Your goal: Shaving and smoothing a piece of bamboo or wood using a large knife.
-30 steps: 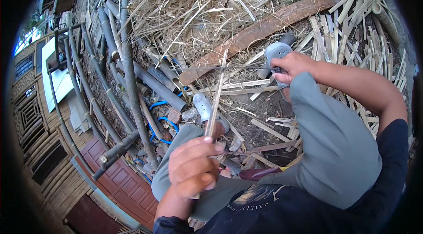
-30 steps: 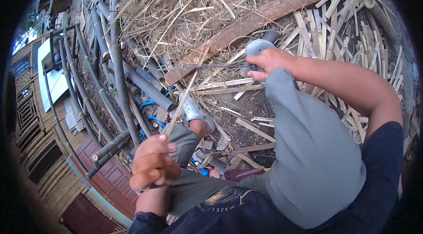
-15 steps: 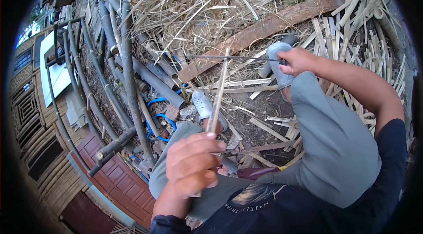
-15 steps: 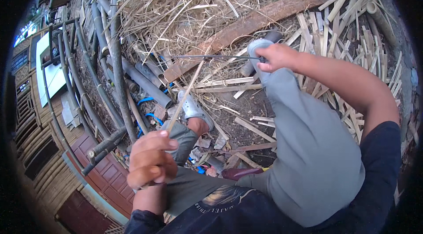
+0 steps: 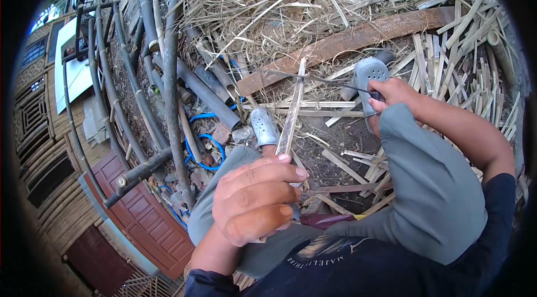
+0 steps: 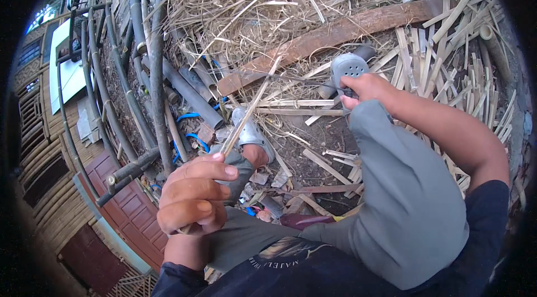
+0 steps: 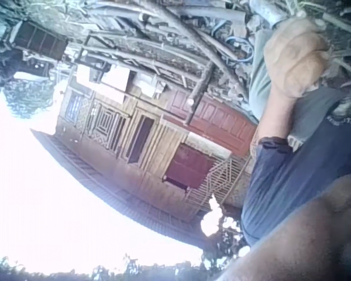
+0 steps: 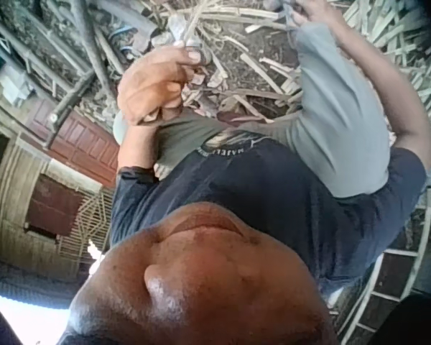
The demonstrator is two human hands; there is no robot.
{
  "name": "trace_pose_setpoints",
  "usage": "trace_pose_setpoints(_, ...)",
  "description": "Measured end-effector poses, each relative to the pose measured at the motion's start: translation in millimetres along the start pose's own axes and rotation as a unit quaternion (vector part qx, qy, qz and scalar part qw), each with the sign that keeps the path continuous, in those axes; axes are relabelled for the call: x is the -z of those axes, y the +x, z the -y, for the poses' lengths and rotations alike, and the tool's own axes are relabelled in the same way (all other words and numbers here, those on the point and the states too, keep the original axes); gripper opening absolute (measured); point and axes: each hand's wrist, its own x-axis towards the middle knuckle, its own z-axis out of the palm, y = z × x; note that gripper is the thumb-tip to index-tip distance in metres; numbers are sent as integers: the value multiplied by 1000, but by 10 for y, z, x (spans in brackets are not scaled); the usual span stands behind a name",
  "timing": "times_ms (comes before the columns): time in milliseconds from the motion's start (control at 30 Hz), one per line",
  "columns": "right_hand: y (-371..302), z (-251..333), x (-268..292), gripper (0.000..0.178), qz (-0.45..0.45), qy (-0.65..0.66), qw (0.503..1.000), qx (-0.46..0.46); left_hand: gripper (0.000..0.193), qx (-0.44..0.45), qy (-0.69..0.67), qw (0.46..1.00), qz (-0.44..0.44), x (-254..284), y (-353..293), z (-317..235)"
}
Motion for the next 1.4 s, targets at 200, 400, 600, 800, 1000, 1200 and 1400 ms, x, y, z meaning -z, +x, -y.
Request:
trace_pose_setpoints(200,129,-92,32,35,-5,-50,998,-22,17,3,-23,998,-50,-14,-78,57)
trace_pose_setpoints(400,187,-253,-34,35,7,-97,992,-79,27,40,21,997,-57,18,-59,37)
trace_pose_setpoints(600,151,-147,-21,36,17,-76,994,-78,25,14,-17,987,-159,16,-126,119)
trace_pose_setpoints(800,145,83,93,37,42,-90,990,-102,25,30,-7,982,-187,90,-152,149)
trace_pose_setpoints(1000,108,-78,41,38,53,-79,982,-164,25,48,-10,989,-136,131,-131,113)
trace_pose_setpoints(1200,-55,77,-40,37,47,-15,996,-79,36,7,-39,983,-177,-74,-219,101)
trace_pose_setpoints(1400,90,194,-2,37,35,-27,997,-68,38,-41,-37,970,-238,-313,-255,205)
